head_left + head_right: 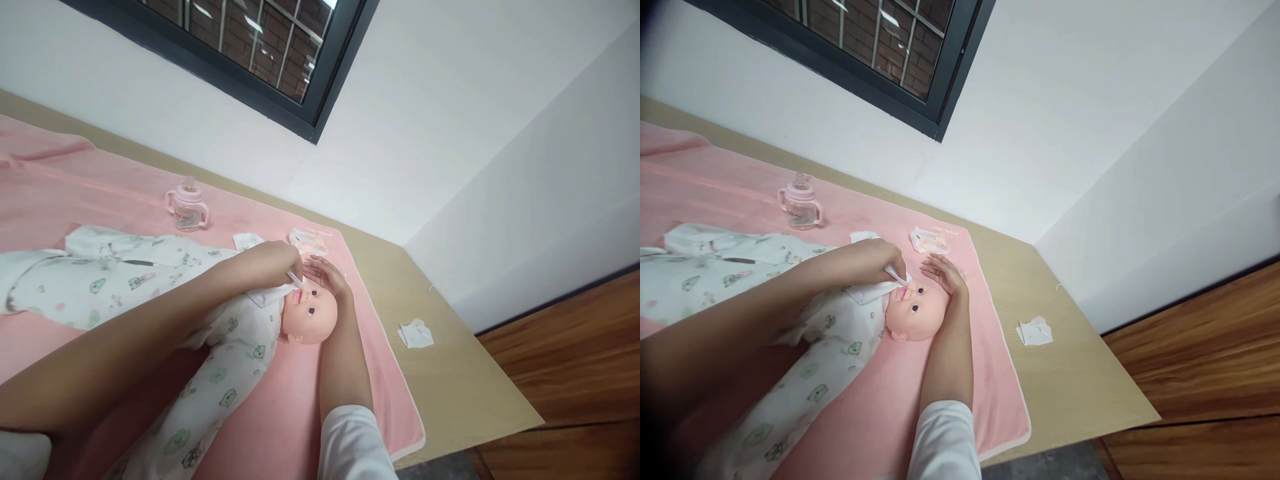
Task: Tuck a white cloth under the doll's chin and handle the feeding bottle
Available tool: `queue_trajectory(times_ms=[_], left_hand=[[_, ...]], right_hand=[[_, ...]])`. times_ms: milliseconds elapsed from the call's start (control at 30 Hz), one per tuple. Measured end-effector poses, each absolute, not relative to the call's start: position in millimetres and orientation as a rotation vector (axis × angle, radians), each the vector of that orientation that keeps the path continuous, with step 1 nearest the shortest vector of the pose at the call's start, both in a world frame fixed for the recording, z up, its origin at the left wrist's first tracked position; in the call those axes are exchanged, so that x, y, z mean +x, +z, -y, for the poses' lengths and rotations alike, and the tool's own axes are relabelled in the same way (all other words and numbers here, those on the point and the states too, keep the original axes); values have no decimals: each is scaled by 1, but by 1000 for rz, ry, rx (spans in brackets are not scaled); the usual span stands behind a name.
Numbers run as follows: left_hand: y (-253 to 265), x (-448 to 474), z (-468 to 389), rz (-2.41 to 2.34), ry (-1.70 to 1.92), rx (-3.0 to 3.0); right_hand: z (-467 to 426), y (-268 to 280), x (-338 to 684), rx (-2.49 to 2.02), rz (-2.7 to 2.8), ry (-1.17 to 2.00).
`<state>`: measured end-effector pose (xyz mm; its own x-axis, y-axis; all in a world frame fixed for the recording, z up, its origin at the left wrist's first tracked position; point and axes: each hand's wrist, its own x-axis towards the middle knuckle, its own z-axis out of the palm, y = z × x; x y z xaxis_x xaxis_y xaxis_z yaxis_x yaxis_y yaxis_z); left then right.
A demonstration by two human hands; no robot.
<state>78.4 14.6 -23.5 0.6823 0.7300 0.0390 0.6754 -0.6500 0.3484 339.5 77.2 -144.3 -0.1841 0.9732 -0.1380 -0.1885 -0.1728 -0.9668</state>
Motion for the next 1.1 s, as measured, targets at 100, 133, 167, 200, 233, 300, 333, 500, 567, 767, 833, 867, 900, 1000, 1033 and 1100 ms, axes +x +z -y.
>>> queue_trajectory(times_ms=[100,133,167,200,233,300,333,500,567,767,833,867,900,1000,1033,1100], left_hand=[[-24,80,-16,-1092,277,2556],[-25,80,-16,-1091,294,2551],[-25,80,-16,-1092,309,2546],[-25,80,-16,-1093,320,2540],[-25,80,-16,-1095,329,2533],[-25,79,-15,-1084,343,2513],[-25,79,-14,-1074,351,2502],[-21,78,-10,-993,340,2469],[-20,78,-8,-955,307,2462],[-27,82,-9,-908,245,2501],[-28,83,-10,-894,263,2505],[-28,83,-10,-890,274,2506],[-27,83,-10,-890,285,2508],[-25,82,-10,-918,310,2510],[-24,82,-10,-931,314,2507],[-25,82,-10,-957,324,2502]], right_hand=[[-75,-143,339,-1077,1096,1536],[-75,-143,339,-1077,1099,1533],[-74,-143,338,-1077,1102,1531],[-74,-143,338,-1077,1104,1529],[-73,-143,338,-1075,1106,1528],[-73,-143,338,-1066,1107,1529],[-73,-143,338,-1060,1107,1528],[-76,-144,339,-1066,1098,1543],[-77,-145,340,-1075,1094,1545],[-77,-144,340,-1055,1104,1555],[-76,-144,340,-1058,1103,1550],[-76,-144,340,-1060,1103,1547],[-76,-144,340,-1062,1102,1544],[-76,-144,339,-1067,1104,1541],[-76,-144,339,-1068,1105,1541],[-76,-145,339,-1068,1109,1538]])
